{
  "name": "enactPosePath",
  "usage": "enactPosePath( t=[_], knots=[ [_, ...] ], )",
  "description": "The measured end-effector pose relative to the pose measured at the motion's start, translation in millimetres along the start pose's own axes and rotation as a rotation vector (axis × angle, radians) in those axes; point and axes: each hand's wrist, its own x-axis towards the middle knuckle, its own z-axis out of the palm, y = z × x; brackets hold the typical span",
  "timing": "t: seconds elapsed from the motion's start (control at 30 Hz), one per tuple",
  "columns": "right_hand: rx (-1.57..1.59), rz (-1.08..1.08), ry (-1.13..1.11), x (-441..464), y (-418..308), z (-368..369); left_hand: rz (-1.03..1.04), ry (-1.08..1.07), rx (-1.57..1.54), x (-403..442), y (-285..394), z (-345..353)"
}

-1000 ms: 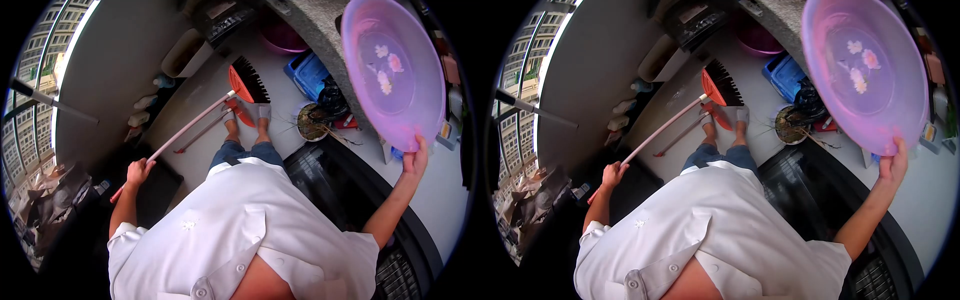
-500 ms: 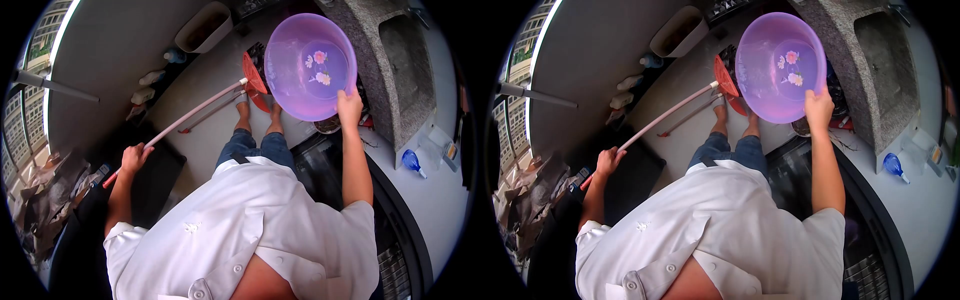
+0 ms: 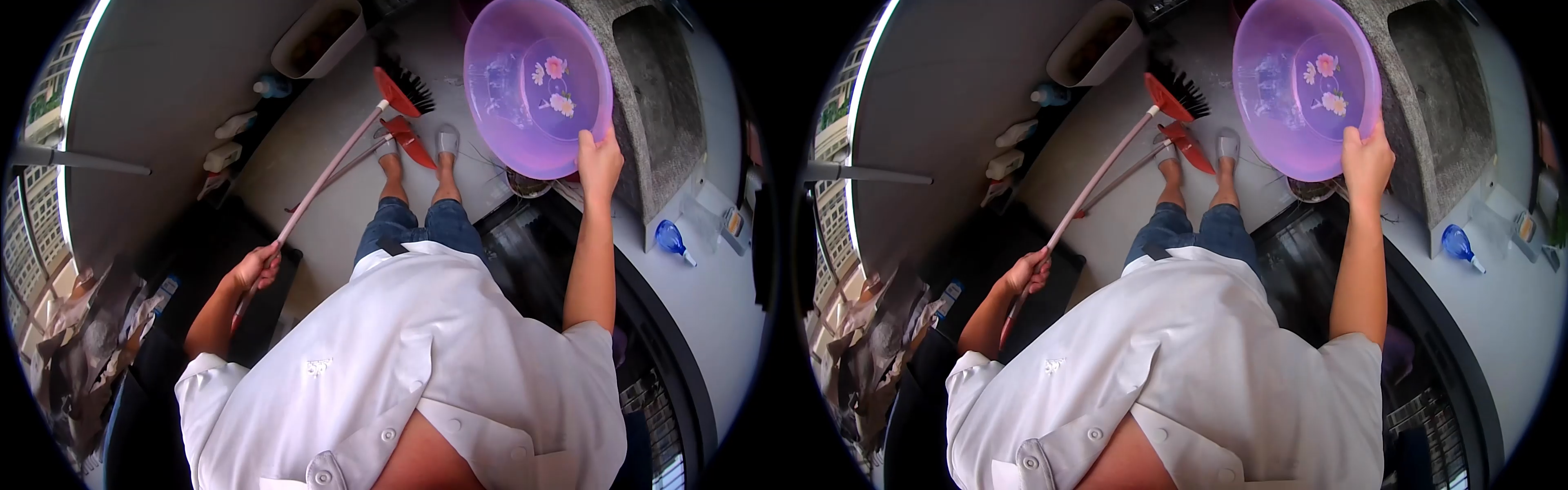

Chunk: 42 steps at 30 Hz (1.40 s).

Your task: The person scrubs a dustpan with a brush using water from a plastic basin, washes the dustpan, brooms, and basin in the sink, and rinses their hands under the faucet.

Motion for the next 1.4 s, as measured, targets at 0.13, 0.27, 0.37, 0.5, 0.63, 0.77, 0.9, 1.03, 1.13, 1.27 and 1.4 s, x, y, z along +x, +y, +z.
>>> enactPosePath(
  t=[0.13, 0.27, 0.37, 0.5, 0.63, 0.77, 0.9, 1.03, 1.13, 1.27, 1.4],
  knots=[
    [-0.072, -0.036, -0.005, -5.5, -17.3, 9.8, 0.025, -0.092, 0.044, 12.3, 1.9, -0.7],
    [-0.086, -0.268, 0.026, -20.1, -36.4, 35.0, 0.076, -0.061, 0.286, 20.4, -0.8, -12.4],
    [-0.095, -0.436, 0.129, -24.3, -35.7, 56.9, 0.084, -0.089, 0.361, 13.4, 4.9, -11.1],
    [-0.048, -0.492, 0.215, -36.4, -48.0, 46.4, 0.066, -0.108, 0.359, 9.6, 6.5, -1.6],
    [0.009, -0.64, 0.399, -35.4, -62.8, 9.6, 0.049, -0.121, 0.353, 12.2, 5.2, -0.3],
    [-0.076, -0.682, 0.566, -34.3, -58.2, -41.6, 0.014, -0.142, 0.381, 14.8, 10.6, -2.8],
    [-0.051, -0.546, 0.796, -28.1, -27.8, -101.4, 0.106, 0.191, 0.68, 17.7, 26.2, 27.9],
    [-0.16, 0.039, 0.92, -2.0, 64.1, -160.6, 0.15, 0.338, 0.831, 19.6, 45.3, 80.4],
    [0.012, 0.188, 0.896, 37.7, 152.4, -172.2, 0.127, 0.111, 0.626, 25.2, 18.5, 67.1],
    [1.02, 0.555, 0.762, 109.7, 252.4, -149.0, 0.083, -0.015, 0.544, -14.7, -17.2, 71.8],
    [1.486, 0.607, 0.535, 177.3, 364.4, -94.1, 0.05, -0.012, 0.479, -38.6, -37.4, 104.5]
  ],
)
